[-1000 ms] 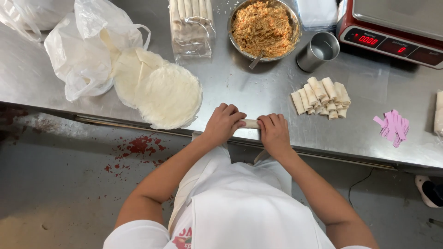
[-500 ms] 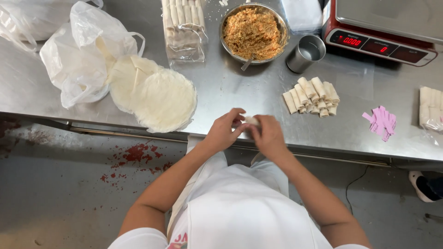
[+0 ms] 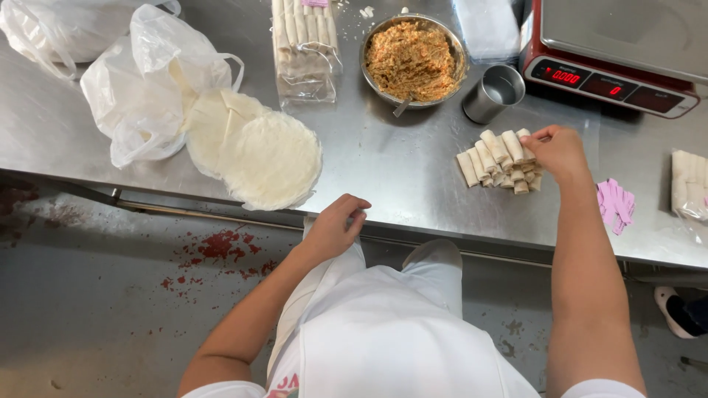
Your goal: Manually assembling and rolling food items (likely spring rolls or lumpia) on a production line.
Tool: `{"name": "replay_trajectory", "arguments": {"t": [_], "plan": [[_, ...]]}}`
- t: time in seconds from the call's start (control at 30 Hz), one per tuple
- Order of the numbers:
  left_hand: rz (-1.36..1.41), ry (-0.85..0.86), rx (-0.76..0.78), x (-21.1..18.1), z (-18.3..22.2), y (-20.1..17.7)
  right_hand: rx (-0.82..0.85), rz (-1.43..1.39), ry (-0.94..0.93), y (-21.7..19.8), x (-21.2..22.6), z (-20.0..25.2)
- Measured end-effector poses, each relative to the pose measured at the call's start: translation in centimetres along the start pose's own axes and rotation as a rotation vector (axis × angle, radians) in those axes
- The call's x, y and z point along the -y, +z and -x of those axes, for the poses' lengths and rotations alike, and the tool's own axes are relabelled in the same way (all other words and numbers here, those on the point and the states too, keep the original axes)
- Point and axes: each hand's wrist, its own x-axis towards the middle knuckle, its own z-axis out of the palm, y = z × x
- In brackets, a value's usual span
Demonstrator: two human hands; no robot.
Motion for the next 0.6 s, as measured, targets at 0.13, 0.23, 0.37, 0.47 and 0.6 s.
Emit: {"name": "replay_trajectory", "arguments": {"t": [0.13,0.23,0.37,0.47,0.6], "plan": [[-0.02,-0.034,0.002,0.7,0.4,-0.6,0.057,0.08,0.041,-0.6,1.4,1.5],[-0.012,-0.035,-0.024,1.2,0.3,-0.5,0.081,0.012,0.031,-0.9,1.1,1.1],[-0.037,0.013,-0.037,1.7,0.0,0.2,0.142,-0.127,-0.036,0.1,-1.9,-2.5],[-0.058,0.018,-0.036,2.1,0.0,0.5,0.182,0.01,-0.039,-0.1,-2.0,-3.5],[-0.065,-0.047,-0.005,1.6,0.0,0.1,0.269,0.155,0.016,-0.9,-0.1,-2.5]]}}
